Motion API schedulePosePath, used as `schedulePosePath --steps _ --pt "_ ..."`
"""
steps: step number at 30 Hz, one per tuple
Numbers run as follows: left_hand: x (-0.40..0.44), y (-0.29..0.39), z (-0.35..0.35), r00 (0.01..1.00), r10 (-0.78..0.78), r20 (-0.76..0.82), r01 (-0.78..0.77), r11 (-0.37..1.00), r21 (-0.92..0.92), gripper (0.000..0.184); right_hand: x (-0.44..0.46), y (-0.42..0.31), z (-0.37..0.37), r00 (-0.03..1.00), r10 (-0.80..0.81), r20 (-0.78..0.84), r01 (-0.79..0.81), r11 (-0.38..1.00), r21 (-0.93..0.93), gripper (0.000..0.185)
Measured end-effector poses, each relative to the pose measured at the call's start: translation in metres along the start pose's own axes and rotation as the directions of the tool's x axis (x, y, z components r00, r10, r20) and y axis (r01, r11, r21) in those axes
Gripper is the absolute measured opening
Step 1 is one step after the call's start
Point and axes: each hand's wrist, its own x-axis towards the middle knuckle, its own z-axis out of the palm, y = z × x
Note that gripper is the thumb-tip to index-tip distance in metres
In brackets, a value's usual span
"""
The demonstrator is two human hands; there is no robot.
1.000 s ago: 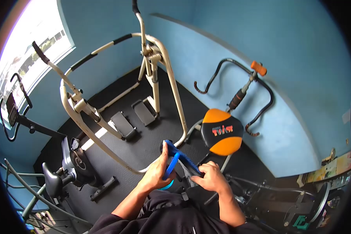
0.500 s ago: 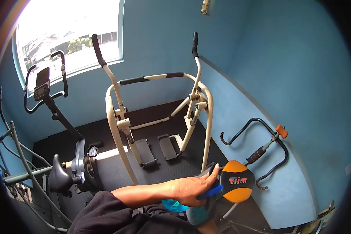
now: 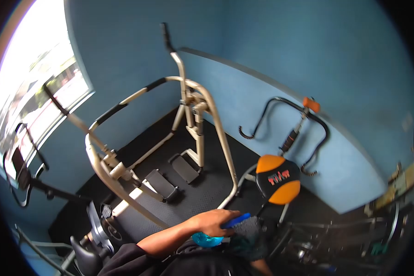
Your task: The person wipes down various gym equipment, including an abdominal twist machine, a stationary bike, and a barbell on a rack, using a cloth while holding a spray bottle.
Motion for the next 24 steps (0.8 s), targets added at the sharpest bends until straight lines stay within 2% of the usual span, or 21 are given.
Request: schedulePosePath --steps 1,2,3,4,6,7,9,11,14,15,16,17,18,19,21,22,23,24 --pt "0.004 0.002 -0.007 0.999 -0.032 0.021 0.032 0.999 -0.007 0.059 -0.023 -0.007 -0.003 0.998 0.065 -0.017 -0.066 0.993 -0.100 0.028" --pt "0.010 0.007 -0.014 0.997 -0.049 0.057 0.051 0.998 -0.038 0.056 -0.038 0.002 -0.008 0.873 0.446 0.198 -0.488 0.796 0.358 0.022" --pt "0.018 0.009 -0.020 0.994 -0.072 0.083 0.077 0.995 -0.064 0.053 -0.063 0.021 0.002 0.813 0.560 0.163 -0.472 0.796 -0.380 0.020" --pt "0.025 0.001 -0.018 0.994 -0.065 0.093 0.072 0.994 -0.079 0.051 -0.084 0.034 0.008 0.740 0.666 0.095 -0.206 0.359 -0.910 0.018" --pt "0.038 -0.015 -0.008 0.995 -0.048 0.088 0.057 0.994 -0.096 0.050 -0.102 0.028 -0.006 0.692 0.721 -0.033 -0.351 0.295 -0.889 0.018" --pt "0.049 -0.017 -0.006 0.987 -0.026 0.158 0.040 0.995 -0.087 0.050 -0.104 0.027 -0.016 0.685 0.721 -0.105 -0.424 0.278 -0.862 0.018" --pt "0.076 -0.018 -0.008 0.972 -0.076 0.223 0.090 0.994 -0.055 0.050 -0.104 0.030 -0.041 0.663 0.704 -0.255 -0.558 0.237 -0.795 0.018" --pt "0.105 -0.025 -0.008 0.957 -0.053 0.286 0.078 0.994 -0.079 0.050 -0.106 0.040 -0.069 0.643 0.666 -0.378 -0.650 0.214 -0.729 0.018" --pt "0.149 -0.048 -0.017 0.932 -0.146 0.333 0.178 0.982 -0.068 0.046 -0.117 0.078 -0.084 0.602 0.623 -0.499 -0.740 0.200 -0.642 0.018" --pt "0.167 -0.059 -0.020 0.918 -0.142 0.371 0.173 0.984 -0.051 0.046 -0.126 0.116 -0.072 0.375 0.857 -0.354 -0.813 0.121 -0.570 0.020" --pt "0.182 -0.071 -0.019 0.947 -0.039 0.319 0.067 0.995 -0.078 0.047 -0.130 0.141 -0.067 0.112 0.983 -0.143 -0.858 0.024 -0.513 0.022" --pt "0.194 -0.081 -0.020 0.964 0.058 0.261 -0.031 0.994 -0.106 0.048 -0.140 0.159 -0.058 0.084 0.987 -0.139 -0.871 0.005 -0.490 0.022" --pt "0.214 -0.077 -0.029 0.921 0.129 0.367 -0.165 0.984 0.068 0.050 -0.143 0.175 -0.057 0.204 0.943 -0.264 -0.885 0.062 -0.462 0.022" --pt "0.231 -0.081 -0.031 0.918 0.120 0.377 -0.157 0.985 0.069 0.050 -0.143 0.192 -0.056 0.321 0.866 -0.385 -0.885 0.129 -0.447 0.023" --pt "0.253 -0.089 -0.037 0.920 0.279 0.275 -0.297 0.954 0.026 0.052 -0.141 0.218 -0.048 0.499 0.630 -0.594 -0.859 0.269 -0.436 0.023" --pt "0.267 -0.081 -0.045 0.941 0.149 0.304 -0.149 0.989 -0.022 0.052 -0.140 0.227 -0.046 0.553 0.478 -0.682 -0.833 0.327 -0.446 0.024" --pt "0.276 -0.080 -0.050 0.936 0.151 0.319 -0.151 0.988 -0.025 0.052 -0.141 0.235 -0.048 0.579 0.304 -0.757 -0.804 0.367 -0.467 0.024" --pt "0.287 -0.080 -0.053 0.928 0.042 0.371 -0.033 0.999 -0.030 0.052 -0.145 0.241 -0.052 0.579 0.114 -0.807 -0.774 0.387 -0.501 0.025"
